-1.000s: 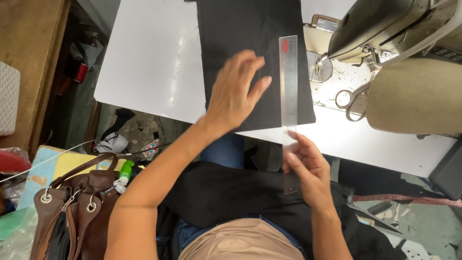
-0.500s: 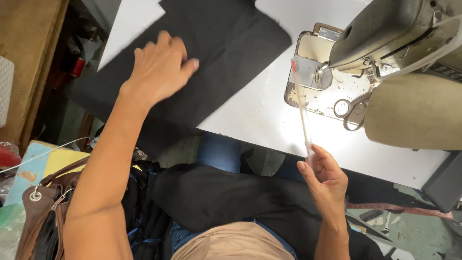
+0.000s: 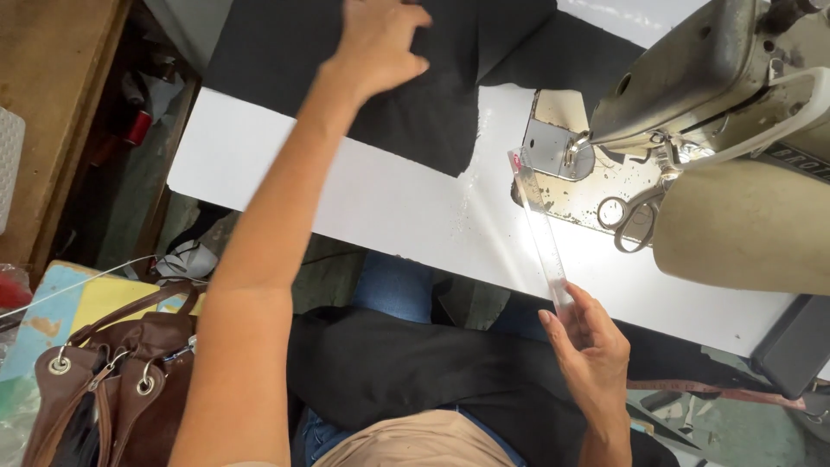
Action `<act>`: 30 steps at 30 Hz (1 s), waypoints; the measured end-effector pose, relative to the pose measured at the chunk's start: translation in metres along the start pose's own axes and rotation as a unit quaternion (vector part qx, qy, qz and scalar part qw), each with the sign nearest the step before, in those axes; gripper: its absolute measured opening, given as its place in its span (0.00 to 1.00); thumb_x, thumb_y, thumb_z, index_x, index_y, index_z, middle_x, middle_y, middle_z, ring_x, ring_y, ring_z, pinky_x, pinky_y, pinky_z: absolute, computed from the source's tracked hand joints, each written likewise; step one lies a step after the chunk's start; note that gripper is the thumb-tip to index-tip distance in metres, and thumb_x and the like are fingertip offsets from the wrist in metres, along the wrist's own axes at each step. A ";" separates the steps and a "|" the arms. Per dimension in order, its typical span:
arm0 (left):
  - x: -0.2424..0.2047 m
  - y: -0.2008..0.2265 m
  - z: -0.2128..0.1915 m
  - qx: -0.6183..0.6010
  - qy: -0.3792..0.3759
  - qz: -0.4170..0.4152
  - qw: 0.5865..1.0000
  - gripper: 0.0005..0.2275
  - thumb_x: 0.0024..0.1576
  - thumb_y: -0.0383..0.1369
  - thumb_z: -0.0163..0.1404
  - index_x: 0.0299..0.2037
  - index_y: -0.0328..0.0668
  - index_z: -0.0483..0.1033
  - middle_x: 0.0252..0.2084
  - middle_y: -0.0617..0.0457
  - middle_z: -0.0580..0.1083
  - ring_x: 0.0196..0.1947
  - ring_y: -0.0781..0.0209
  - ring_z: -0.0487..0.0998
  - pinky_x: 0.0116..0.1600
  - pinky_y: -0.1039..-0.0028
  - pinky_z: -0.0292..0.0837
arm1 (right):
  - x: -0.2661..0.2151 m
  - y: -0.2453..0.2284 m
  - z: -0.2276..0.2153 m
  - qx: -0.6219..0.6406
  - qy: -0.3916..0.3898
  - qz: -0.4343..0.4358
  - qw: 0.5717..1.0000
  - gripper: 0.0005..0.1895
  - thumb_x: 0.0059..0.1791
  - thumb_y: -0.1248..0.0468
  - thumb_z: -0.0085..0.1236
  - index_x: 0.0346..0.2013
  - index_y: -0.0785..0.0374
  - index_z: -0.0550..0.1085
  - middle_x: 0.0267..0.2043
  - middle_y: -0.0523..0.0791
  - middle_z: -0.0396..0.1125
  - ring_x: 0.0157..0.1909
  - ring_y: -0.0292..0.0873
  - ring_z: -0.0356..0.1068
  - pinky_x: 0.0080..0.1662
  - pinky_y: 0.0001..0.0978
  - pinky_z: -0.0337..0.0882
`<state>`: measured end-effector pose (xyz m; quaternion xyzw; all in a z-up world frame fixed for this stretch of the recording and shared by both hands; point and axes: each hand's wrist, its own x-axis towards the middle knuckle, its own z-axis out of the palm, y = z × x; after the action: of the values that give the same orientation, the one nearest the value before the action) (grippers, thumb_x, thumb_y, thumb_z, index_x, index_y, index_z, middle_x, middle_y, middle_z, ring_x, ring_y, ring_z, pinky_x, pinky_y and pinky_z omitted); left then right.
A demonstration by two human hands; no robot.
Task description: The person measures and marks a black fabric piece with a ruler and chalk, then cuts along the marked line using scissors. The person folds the fabric and measures it again before the clip ends.
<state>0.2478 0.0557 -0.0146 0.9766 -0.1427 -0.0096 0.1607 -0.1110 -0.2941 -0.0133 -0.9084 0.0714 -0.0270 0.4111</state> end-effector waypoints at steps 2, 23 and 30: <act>0.011 0.028 0.027 -0.069 0.183 0.045 0.980 0.13 0.62 0.50 0.62 0.34 0.53 0.86 0.45 0.48 0.76 0.47 0.39 0.77 0.44 0.42 0.72 | 0.002 -0.003 0.000 -0.008 0.006 -0.019 1.000 0.24 0.51 0.64 0.69 0.62 0.64 0.77 0.35 0.42 0.71 0.33 0.34 0.66 0.40 0.25 0.69; 0.016 0.047 0.038 -0.278 0.135 0.002 0.951 0.08 0.61 0.45 0.54 0.36 0.56 0.79 0.23 0.66 0.83 0.30 0.63 0.87 0.40 0.63 0.75 | 0.056 -0.062 0.033 0.274 -0.065 -0.005 0.960 0.37 0.52 0.71 0.64 0.75 0.62 0.62 0.48 0.44 0.62 0.29 0.30 0.59 0.33 0.20 0.65; 0.000 0.103 0.041 -0.519 0.044 -0.097 0.848 0.13 0.63 0.41 0.48 0.51 0.44 0.76 0.43 0.50 0.84 0.36 0.61 0.90 0.39 0.74 0.91 | 0.058 -0.055 0.025 0.221 -0.033 -0.001 0.975 0.37 0.52 0.70 0.64 0.75 0.63 0.62 0.53 0.44 0.58 0.33 0.33 0.63 0.38 0.22 0.69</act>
<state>0.2170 -0.0506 -0.0210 0.7592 -0.0145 -0.0549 0.6484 -0.0447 -0.2485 0.0103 -0.7954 0.0489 -0.0122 0.6040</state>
